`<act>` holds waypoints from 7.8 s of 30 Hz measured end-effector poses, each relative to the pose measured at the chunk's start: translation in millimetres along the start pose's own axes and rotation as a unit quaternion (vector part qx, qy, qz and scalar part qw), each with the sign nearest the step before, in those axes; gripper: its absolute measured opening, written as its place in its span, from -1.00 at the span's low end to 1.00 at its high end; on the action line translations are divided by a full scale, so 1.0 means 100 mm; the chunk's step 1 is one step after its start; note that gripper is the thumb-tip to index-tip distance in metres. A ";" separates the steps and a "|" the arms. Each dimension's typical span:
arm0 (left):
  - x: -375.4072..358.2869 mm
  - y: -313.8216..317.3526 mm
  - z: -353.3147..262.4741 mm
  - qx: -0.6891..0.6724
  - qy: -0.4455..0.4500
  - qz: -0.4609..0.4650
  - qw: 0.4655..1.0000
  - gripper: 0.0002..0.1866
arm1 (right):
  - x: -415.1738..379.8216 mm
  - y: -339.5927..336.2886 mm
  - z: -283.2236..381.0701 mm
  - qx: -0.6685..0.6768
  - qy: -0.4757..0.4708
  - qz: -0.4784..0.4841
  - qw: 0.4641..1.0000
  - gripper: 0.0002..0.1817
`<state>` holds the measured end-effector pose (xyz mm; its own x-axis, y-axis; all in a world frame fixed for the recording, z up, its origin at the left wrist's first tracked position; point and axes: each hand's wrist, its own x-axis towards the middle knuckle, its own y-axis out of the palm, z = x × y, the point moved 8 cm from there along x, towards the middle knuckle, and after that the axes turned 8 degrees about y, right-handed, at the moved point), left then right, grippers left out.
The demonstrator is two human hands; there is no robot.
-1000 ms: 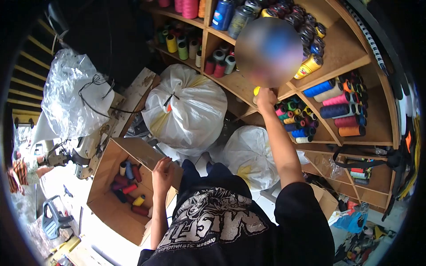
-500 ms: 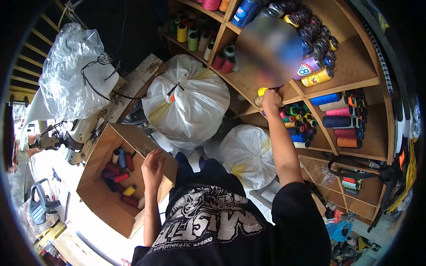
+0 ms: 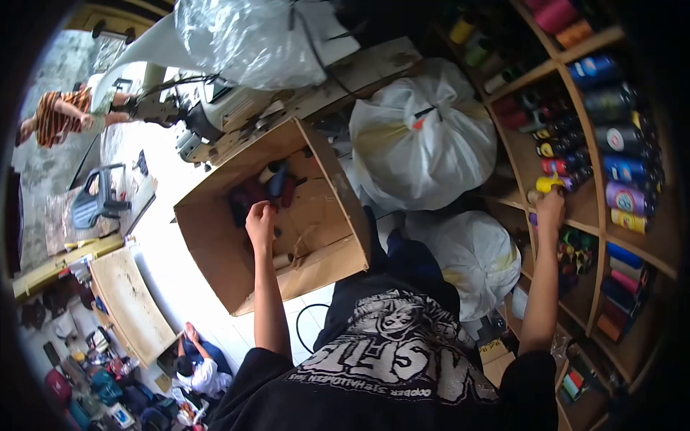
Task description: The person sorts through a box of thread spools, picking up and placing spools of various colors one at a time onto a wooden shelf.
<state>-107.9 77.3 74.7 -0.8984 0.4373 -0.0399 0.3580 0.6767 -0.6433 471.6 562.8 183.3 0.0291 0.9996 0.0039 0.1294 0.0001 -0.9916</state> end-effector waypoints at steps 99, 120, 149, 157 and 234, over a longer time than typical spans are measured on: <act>-2.05 1.80 -3.20 -0.551 -0.327 0.562 0.523 -0.20 | -1.13 -1.12 0.99 0.527 -0.170 0.309 0.773 -0.51; -1.56 1.60 -2.68 -0.524 -0.314 0.474 0.634 -0.32 | 0.82 0.36 -0.30 0.069 0.059 -0.036 0.995 -0.51; -1.70 2.07 -3.30 -0.645 -0.264 0.438 0.568 -0.49 | -1.98 -0.59 1.43 0.676 -0.057 0.368 0.636 -0.44; -1.69 1.95 -3.51 -0.705 -0.219 0.454 0.499 -0.42 | -1.90 -0.73 1.31 0.696 -0.063 0.403 0.592 -0.43; -1.30 1.52 -2.63 -0.569 -0.103 0.352 0.736 -0.25 | 0.34 -0.01 -0.18 0.025 0.127 0.089 0.988 -0.50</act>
<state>130.1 279.0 183.1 -0.3670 0.8969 -0.2466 0.6288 0.4346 0.6448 490.3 596.4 186.4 0.2958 0.9443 -0.1443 0.0503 -0.1663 -0.9848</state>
